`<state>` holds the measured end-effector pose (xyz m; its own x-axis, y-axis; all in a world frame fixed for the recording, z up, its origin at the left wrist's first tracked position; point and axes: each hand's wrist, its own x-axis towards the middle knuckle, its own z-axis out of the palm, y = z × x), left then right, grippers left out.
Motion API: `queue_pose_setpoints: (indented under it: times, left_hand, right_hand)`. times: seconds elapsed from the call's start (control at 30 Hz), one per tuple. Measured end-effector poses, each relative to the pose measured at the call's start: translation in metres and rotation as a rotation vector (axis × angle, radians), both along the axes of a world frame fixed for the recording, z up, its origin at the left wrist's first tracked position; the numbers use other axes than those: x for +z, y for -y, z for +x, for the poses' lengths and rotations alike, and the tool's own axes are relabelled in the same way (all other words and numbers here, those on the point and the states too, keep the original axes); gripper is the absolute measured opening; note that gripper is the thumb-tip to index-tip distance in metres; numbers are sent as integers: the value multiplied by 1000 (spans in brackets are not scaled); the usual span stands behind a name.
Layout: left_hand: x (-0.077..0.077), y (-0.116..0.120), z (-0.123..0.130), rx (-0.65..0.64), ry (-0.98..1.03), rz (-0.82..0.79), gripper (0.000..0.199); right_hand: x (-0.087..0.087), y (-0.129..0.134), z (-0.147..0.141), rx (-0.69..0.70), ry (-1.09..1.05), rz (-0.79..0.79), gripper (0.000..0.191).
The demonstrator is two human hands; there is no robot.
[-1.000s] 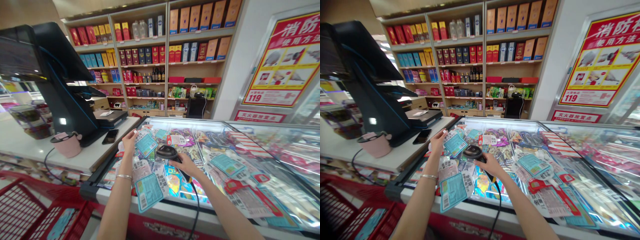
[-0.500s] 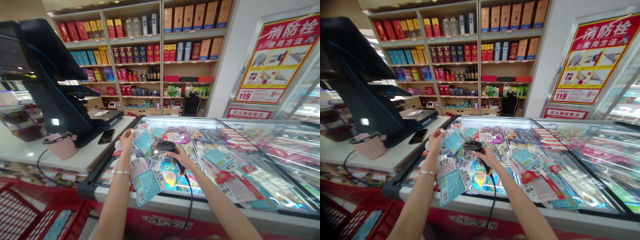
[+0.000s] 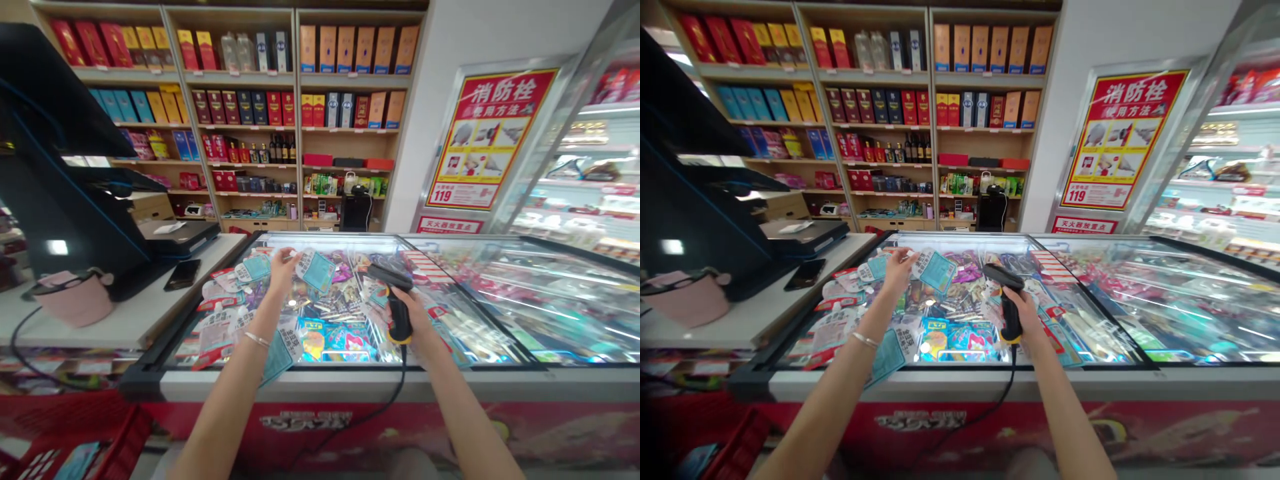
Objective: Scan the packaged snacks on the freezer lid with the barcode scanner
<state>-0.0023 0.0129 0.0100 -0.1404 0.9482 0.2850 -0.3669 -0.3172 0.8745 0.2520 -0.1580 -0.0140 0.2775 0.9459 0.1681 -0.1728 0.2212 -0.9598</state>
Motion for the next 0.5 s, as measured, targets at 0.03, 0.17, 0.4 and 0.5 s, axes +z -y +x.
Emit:
queue_pose_setpoints:
  times: [0.03,0.17,0.4,0.5]
  left_hand:
    - [-3,7,18,-33,53,-27,49]
    - [-21,33,88,-178,171,-96,50]
    - [-59,43,167,-231,234,-147,51]
    - [-77,39,176,-185,-32,-116,40]
  right_hand:
    - [-1,6,11,-30,-26,-4,34]
    - [-11,22,56,-108,-212,35,37]
    - [-43,40,109,-133,-382,39,32]
    - [-49,42,117,-163,-370,17,29]
